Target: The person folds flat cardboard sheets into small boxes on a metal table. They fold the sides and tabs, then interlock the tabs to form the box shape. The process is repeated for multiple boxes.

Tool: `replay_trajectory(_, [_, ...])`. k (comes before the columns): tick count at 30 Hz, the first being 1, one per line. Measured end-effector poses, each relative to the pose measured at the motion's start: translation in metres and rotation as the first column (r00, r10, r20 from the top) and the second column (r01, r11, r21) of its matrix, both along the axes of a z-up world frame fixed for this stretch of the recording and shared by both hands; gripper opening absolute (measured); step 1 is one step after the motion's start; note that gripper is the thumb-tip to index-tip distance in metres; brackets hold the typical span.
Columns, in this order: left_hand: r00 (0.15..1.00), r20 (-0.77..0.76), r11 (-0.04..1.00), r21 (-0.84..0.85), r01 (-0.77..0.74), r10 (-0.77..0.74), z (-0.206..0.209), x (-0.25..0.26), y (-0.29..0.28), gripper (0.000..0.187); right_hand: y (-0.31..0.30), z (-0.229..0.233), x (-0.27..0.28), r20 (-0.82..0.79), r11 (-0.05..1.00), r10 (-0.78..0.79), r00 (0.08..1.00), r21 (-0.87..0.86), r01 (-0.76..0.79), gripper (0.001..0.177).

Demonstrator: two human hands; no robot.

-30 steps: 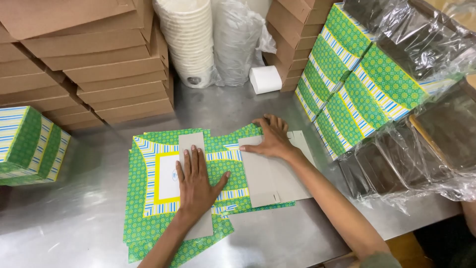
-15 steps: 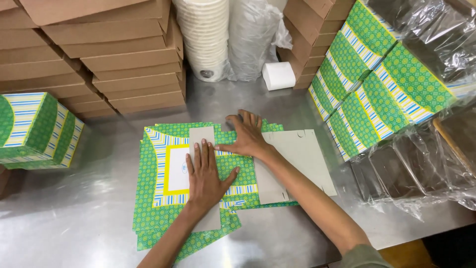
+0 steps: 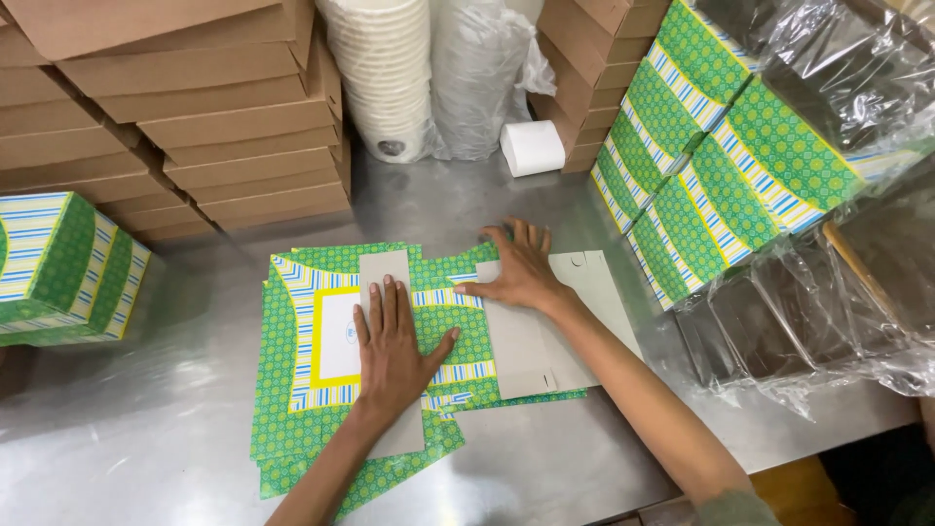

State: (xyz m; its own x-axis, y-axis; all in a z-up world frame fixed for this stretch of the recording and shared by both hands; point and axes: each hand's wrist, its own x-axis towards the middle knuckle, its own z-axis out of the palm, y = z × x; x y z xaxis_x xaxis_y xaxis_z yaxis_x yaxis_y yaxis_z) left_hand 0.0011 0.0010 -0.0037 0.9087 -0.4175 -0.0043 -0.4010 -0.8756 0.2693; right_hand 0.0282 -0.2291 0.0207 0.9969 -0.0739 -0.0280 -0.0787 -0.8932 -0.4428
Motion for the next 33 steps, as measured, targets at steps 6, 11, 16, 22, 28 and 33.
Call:
replay_trajectory(6, [1.0,0.006,1.0,0.031,0.003,-0.004,0.001,0.0,-0.001,0.103,-0.005,-0.006,0.004,-0.006,1.0,-0.014,1.0,-0.005,0.014,0.102])
replay_trajectory(11, [1.0,-0.01,1.0,-0.007,-0.001,0.001,0.008,-0.001,-0.002,0.103,0.018,-0.013,0.016,0.031,0.999,0.046,0.998,-0.005,-0.046,0.101])
replay_trajectory(16, [1.0,-0.012,1.0,-0.013,-0.012,0.012,0.007,0.0,-0.001,0.101,0.046,-0.026,0.032,0.059,0.994,0.11,0.992,0.007,-0.111,0.099])
replay_trajectory(22, [0.999,-0.042,0.998,-0.06,-0.008,0.006,0.009,0.0,0.0,0.1,0.042,-0.014,0.017,0.088,0.992,0.122,0.989,0.005,-0.123,0.09])
replay_trajectory(28, [0.994,-0.078,0.995,-0.07,0.068,-0.073,0.019,0.004,0.001,0.082,-0.002,-0.008,-0.009,0.036,1.0,0.008,0.999,0.028,-0.009,0.089])
replay_trajectory(33, [0.963,-0.23,0.99,-0.028,0.14,-0.143,0.053,0.016,0.0,0.092,-0.016,-0.001,-0.039,0.136,0.991,0.104,0.985,-0.101,-0.091,0.057])
